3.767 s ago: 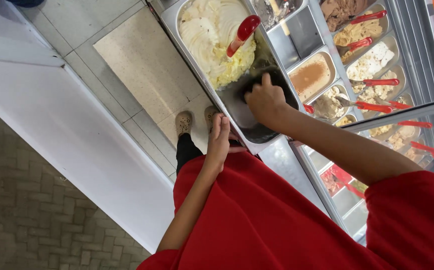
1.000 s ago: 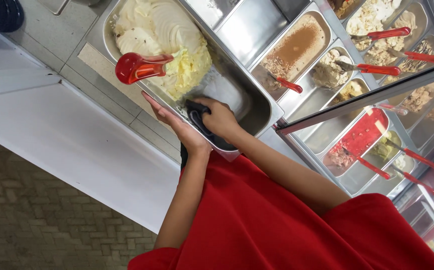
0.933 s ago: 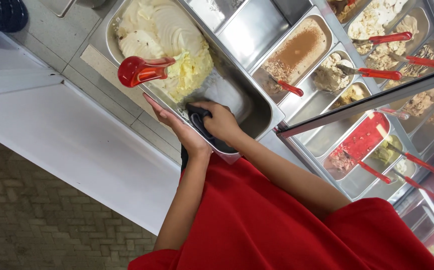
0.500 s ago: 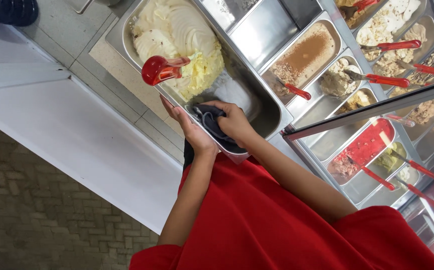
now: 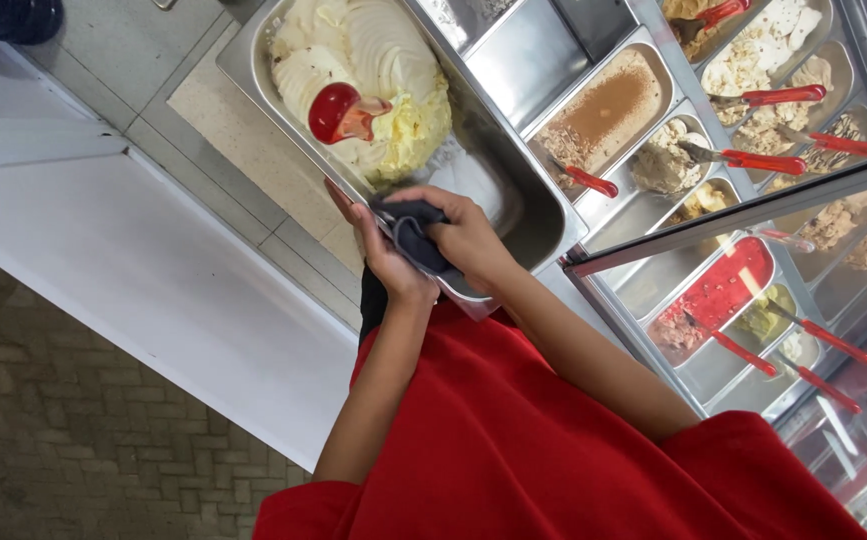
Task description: Washing a cleaning cloth in a sink and then using it along with tissues to wipe down the interior and frame of a gelato display freezer.
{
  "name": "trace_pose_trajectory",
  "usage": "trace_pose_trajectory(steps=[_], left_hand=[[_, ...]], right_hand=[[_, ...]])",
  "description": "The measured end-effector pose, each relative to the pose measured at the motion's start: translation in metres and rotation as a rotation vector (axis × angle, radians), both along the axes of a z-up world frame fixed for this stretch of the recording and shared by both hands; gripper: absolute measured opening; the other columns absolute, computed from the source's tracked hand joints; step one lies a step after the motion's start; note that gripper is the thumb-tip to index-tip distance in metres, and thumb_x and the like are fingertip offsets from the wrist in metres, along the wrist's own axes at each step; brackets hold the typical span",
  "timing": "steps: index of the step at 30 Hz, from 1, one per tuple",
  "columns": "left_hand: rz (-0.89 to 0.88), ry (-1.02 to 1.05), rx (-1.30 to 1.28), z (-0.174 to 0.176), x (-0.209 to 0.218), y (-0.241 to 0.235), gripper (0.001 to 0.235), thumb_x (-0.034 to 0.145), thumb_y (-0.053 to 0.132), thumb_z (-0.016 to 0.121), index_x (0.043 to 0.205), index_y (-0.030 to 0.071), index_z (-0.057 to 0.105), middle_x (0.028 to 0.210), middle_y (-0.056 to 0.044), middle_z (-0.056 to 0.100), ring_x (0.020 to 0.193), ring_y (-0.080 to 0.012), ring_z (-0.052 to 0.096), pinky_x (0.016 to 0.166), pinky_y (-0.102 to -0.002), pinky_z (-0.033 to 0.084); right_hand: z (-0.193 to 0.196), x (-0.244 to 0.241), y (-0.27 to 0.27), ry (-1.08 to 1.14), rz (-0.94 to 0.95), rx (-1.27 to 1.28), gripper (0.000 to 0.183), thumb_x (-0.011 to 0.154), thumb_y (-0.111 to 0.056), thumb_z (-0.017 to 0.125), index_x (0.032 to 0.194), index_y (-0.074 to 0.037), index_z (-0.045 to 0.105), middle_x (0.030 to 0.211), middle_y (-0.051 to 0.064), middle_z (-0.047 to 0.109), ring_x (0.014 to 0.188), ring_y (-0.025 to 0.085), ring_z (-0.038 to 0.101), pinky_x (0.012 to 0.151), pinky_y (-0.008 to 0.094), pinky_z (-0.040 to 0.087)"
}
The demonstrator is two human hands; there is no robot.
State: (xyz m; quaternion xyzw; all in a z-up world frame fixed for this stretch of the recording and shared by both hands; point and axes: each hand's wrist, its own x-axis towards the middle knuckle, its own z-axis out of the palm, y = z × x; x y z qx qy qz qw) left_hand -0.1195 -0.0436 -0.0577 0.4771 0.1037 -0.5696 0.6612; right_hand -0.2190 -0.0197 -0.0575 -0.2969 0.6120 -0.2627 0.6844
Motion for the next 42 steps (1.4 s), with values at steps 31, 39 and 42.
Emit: trace_pose_trajectory(steps=[31, 39, 42], left_hand=[[-0.449, 0.235, -0.168, -0.063, 0.157, -0.022, 0.087, 0.089, 0.087, 0.030, 0.155, 0.031, 0.025, 0.154, -0.020, 0.045, 0.144, -0.0399, 0.040, 0.117, -0.062, 0.021], [-0.567, -0.237, -0.147, -0.018, 0.122, 0.039, 0.029, 0.104, 0.027, 0.045, 0.123, 0.007, 0.056, 0.102, -0.003, 0.056, 0.090, -0.0117, 0.055, 0.087, -0.029, 0.046], [-0.881, -0.214, -0.262, 0.000, 0.105, 0.054, 0.044, 0.102, 0.051, 0.055, 0.122, 0.013, 0.060, 0.108, -0.006, 0.061, 0.102, -0.0160, 0.061, 0.095, -0.029, 0.049]], right_hand=[[0.086, -0.018, 0.027, 0.913, 1.072, -0.027, 0.051, 0.078, -0.002, 0.046, 0.105, -0.031, 0.078, 0.106, 0.001, 0.077, 0.110, 0.036, 0.068, 0.101, 0.045, 0.047], [0.058, -0.108, 0.075, -0.368, -0.116, -0.159, 0.054, 0.082, 0.018, 0.050, 0.130, -0.004, 0.064, 0.102, 0.011, 0.074, 0.075, 0.014, 0.074, 0.062, 0.021, 0.062], [0.039, -0.062, 0.085, -0.741, -0.373, -0.282, 0.016, 0.087, 0.011, 0.056, 0.086, 0.006, 0.072, 0.078, 0.013, 0.072, 0.061, 0.015, 0.068, 0.050, 0.022, 0.057]])
